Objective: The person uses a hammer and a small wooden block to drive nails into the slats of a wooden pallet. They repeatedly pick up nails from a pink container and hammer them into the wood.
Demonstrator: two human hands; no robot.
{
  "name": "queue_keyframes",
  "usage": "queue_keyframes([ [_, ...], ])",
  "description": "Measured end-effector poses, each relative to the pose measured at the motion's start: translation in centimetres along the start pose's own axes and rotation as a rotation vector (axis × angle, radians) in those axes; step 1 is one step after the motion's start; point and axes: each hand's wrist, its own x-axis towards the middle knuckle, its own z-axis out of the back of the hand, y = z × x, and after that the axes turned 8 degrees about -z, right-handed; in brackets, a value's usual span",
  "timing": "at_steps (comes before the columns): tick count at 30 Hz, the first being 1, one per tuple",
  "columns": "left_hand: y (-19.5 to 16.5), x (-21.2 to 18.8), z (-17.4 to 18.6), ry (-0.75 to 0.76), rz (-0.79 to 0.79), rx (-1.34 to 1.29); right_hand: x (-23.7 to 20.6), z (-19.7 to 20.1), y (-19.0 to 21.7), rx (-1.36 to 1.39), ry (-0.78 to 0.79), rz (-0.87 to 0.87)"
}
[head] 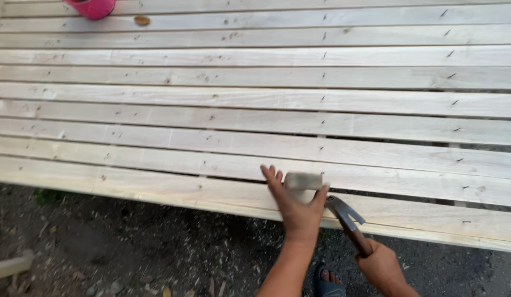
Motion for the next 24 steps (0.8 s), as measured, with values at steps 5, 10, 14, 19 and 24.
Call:
queue_keyframes([
  [5, 0.2, 3.1, -1.2, -0.127, 0.065, 0.097, -0.6, 0.9, 1.2, -0.099, 0.028, -0.003],
  [10, 1.1, 6.1, 0.5, -0.297, 0.268, -0.198, 0.6, 2.3, 1.7, -0.157, 0.095, -0.012],
  [14, -0.6, 3.7, -1.7, -0.214, 0.175, -0.273, 0.3, 4.6, 3.0, -0.294, 0.142, 0.043],
  [19, -5.8, 3.2, -5.3, -0.054, -0.505, -0.019, -0.1, 10.7, 6.9, -0.637, -0.006, 0.239],
  [24, -5.6, 11.0, -2.4, -0.058, -0.369, -0.324, -0.6, 11.2, 7.5, -0.523, 0.136, 0.185],
])
